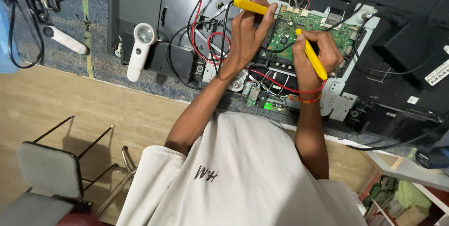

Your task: The person sits at a workbench with an opened television chassis and uses a multimeter with yellow probes to test points on the exposed green circuit board, repositioning the probe tips across different components and connectors while checking readings.

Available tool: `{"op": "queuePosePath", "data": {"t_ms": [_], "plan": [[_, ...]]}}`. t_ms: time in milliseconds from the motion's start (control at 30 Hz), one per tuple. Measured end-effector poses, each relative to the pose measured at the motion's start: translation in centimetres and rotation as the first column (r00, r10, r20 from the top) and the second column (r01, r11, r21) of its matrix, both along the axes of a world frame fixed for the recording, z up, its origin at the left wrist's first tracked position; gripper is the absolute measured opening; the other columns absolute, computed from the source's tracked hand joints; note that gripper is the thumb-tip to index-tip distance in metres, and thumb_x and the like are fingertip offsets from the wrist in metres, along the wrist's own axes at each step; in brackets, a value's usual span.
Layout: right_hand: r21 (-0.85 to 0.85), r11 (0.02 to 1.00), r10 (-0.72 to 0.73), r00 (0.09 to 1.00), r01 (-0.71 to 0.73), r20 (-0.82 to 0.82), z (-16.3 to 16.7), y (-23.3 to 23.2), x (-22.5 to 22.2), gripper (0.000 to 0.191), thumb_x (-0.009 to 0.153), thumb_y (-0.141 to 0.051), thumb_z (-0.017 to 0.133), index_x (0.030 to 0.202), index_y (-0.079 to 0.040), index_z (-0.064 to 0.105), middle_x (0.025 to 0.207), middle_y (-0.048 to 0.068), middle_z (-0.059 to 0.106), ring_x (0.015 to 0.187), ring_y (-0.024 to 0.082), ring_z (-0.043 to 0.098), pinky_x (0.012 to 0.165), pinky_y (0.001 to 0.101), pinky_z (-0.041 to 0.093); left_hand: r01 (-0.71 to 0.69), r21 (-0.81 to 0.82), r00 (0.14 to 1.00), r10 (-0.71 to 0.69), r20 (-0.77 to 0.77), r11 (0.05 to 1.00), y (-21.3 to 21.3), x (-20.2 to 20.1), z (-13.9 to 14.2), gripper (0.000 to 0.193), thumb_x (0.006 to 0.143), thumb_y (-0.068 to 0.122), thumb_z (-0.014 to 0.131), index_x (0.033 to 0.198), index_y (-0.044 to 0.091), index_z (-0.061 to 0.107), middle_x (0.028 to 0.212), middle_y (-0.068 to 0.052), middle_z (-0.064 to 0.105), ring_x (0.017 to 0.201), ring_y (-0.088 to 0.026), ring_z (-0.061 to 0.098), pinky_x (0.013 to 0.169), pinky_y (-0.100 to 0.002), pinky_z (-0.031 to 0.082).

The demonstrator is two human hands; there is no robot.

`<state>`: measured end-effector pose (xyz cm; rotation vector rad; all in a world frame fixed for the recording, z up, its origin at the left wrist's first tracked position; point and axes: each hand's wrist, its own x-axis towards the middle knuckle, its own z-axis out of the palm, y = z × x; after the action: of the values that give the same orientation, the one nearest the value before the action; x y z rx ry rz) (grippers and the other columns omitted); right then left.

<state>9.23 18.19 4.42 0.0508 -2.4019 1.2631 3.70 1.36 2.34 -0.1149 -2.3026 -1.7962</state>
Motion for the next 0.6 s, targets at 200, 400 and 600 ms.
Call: {"op": "queuePosePath", "data": {"t_ms": [200, 400, 600], "plan": [[0.001, 1.000, -0.015, 1.000, 0.015, 0.017, 0.20, -0.09, 0.24, 0.007, 0.096, 0.002, 0.078, 0.101, 0.003, 0.073, 0.092, 0.012, 0.071, 0.078, 0.021, 0.068, 0.071, 0.0326, 0.052, 0.017, -0.010, 1.000, -0.017, 0.005, 1.000, -0.11, 0.03, -0.01, 0.017, 0.104, 0.019, 0.067, 0.103, 0.002, 0.063, 0.078, -0.008, 0.068, 0.067, -0.014, 0.066, 0.063, -0.030, 0.053], [0.010, 1.000, -0.022, 1.000, 0.022, 0.013, 0.34, -0.20, 0.14, 0.007, 0.096, 0.002, 0.078, 0.100, 0.003, 0.072, 0.092, 0.011, 0.071, 0.078, 0.020, 0.068, 0.071, 0.0319, 0.052, 0.008, -0.005, 0.999, -0.009, -0.034, 1.000, -0.04, 0.06, -0.08, 0.018, 0.104, 0.019, 0.066, 0.104, 0.002, 0.062, 0.081, -0.008, 0.068, 0.070, -0.015, 0.068, 0.066, -0.030, 0.055], [0.017, 1.000, -0.026, 1.000, 0.025, 0.018, 0.31, -0.25, 0.18, 0.007, 0.096, 0.001, 0.078, 0.099, 0.003, 0.072, 0.092, 0.011, 0.071, 0.077, 0.020, 0.068, 0.071, 0.0321, 0.052, 0.016, 0.005, 0.999, -0.016, -0.041, 1.000, -0.16, 0.26, -0.08, 0.016, 0.104, 0.018, 0.067, 0.103, 0.002, 0.062, 0.082, -0.008, 0.069, 0.071, -0.015, 0.068, 0.067, -0.030, 0.055]]}}
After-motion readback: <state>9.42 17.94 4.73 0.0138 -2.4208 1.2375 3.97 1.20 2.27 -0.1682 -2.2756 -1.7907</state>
